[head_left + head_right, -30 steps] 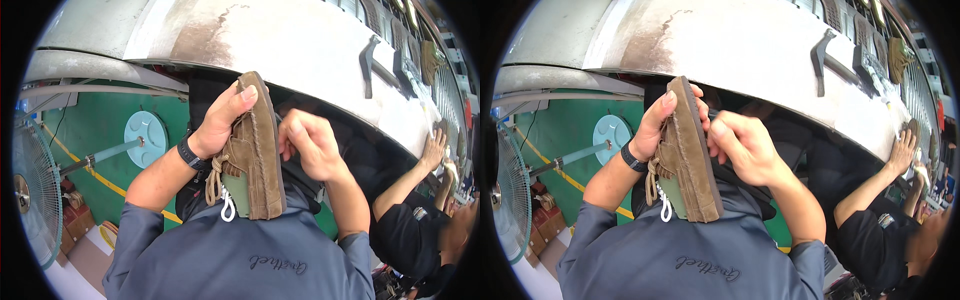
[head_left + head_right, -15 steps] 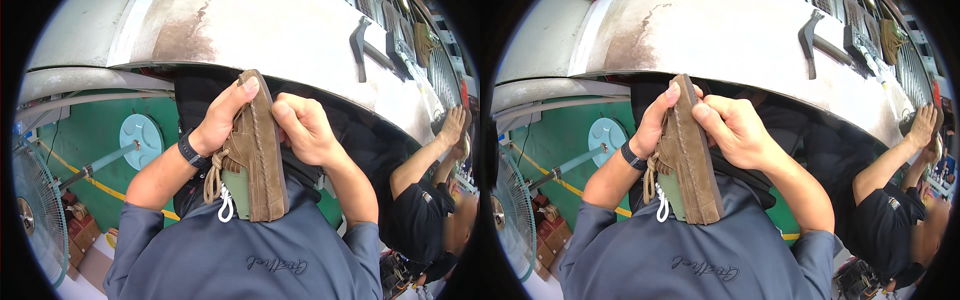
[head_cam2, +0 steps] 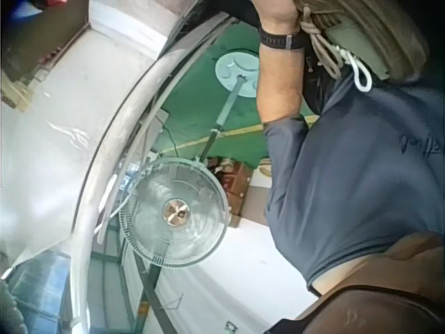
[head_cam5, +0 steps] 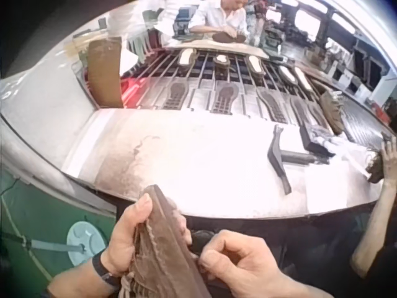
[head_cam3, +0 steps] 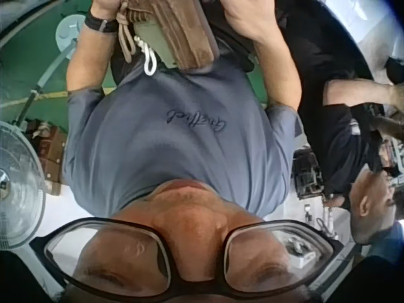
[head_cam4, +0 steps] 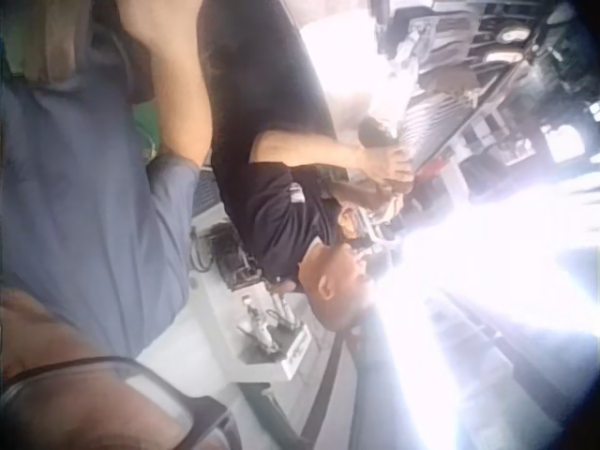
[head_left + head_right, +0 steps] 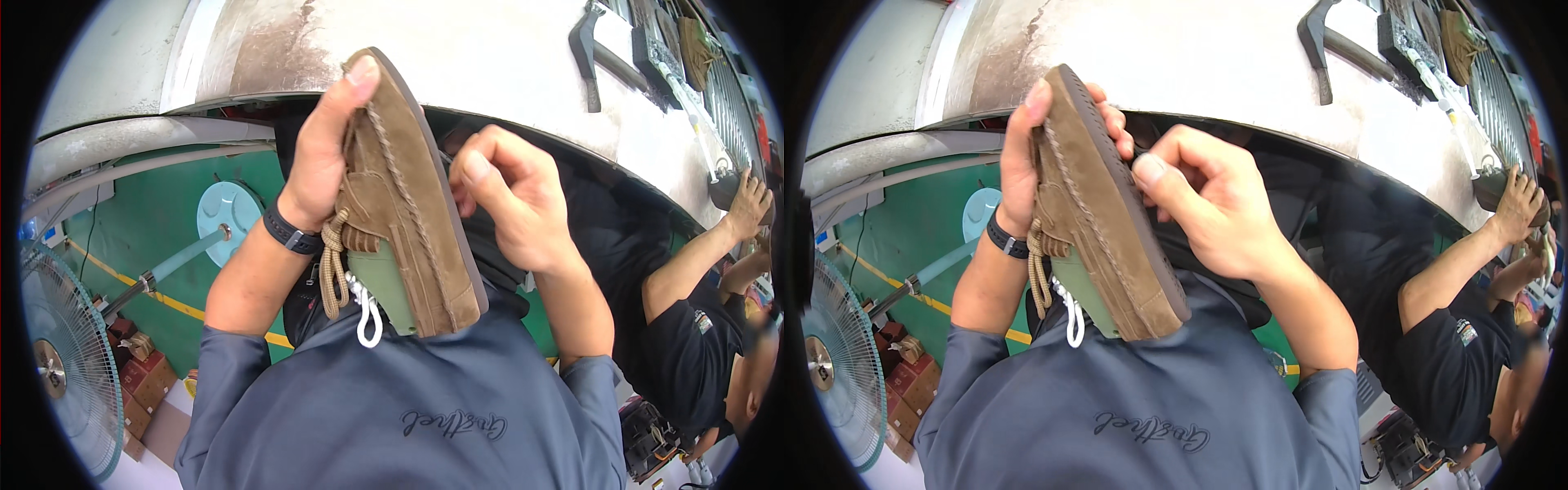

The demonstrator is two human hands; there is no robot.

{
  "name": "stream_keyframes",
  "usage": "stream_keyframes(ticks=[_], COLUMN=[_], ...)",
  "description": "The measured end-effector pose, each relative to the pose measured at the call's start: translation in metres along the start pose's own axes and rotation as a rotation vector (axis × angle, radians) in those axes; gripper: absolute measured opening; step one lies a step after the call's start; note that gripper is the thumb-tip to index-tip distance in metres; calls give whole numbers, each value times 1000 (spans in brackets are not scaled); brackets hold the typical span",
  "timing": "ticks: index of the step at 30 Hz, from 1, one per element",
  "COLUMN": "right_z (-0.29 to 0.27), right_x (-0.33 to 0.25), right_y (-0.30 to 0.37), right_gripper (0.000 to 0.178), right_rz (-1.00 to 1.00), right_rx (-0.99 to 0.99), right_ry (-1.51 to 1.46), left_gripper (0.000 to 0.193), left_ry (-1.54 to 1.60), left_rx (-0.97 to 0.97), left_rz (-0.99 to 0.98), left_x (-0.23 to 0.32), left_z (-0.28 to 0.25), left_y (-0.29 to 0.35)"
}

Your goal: The person attaches shoe soles to shoe uppers by pressing them together by hand, taps along the edges using a hammer, and places the assembled shoes back onto the conveyor belt.

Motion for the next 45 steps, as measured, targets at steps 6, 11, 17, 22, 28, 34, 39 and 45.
stream_keyframes(ticks=[6, 11, 17, 22, 28, 34, 39, 45], right_z=[5, 20, 3, 17, -14, 14, 14, 9], right_x=[28, 28, -26, -59, -5, 6, 10, 14], right_y=[45, 53, 42, 39, 41, 51, 57, 59], right_gripper=[54, 48, 91, 91, 76, 84, 85, 81], right_rz=[84, -13, -456, -620, -113, -33, 2, 12], right_rx=[-62, -32, 44, 148, 120, -39, -48, -38], right_ry=[-199, -251, 438, 1050, -440, -641, -605, -575], left_gripper=[63, 64, 61, 51, 75, 109, 127, 103], left_ry=[5, 62, 44, -39, -370, -237, -296, -360], left_rx=[29, 23, 210, 310, 195, -19, 39, 179], left_rz=[39, 57, 173, 199, 256, 381, 389, 387], left_x=[18, 19, 36, 57, 70, 64, 56, 55], left_z=[-10, -20, -44, -8, 7, 20, 16, 18], left_y=[0, -12, -19, -8, 6, 4, 13, 20])
Point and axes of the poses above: each hand's wrist, its own y-axis away from the middle knuckle, its own z-axis out of the palm, x = y × z, the point moved 9 cm from there along -y, towards the middle knuckle, and after that the axes turned 9 degrees about -x, right-handed, at the moved point
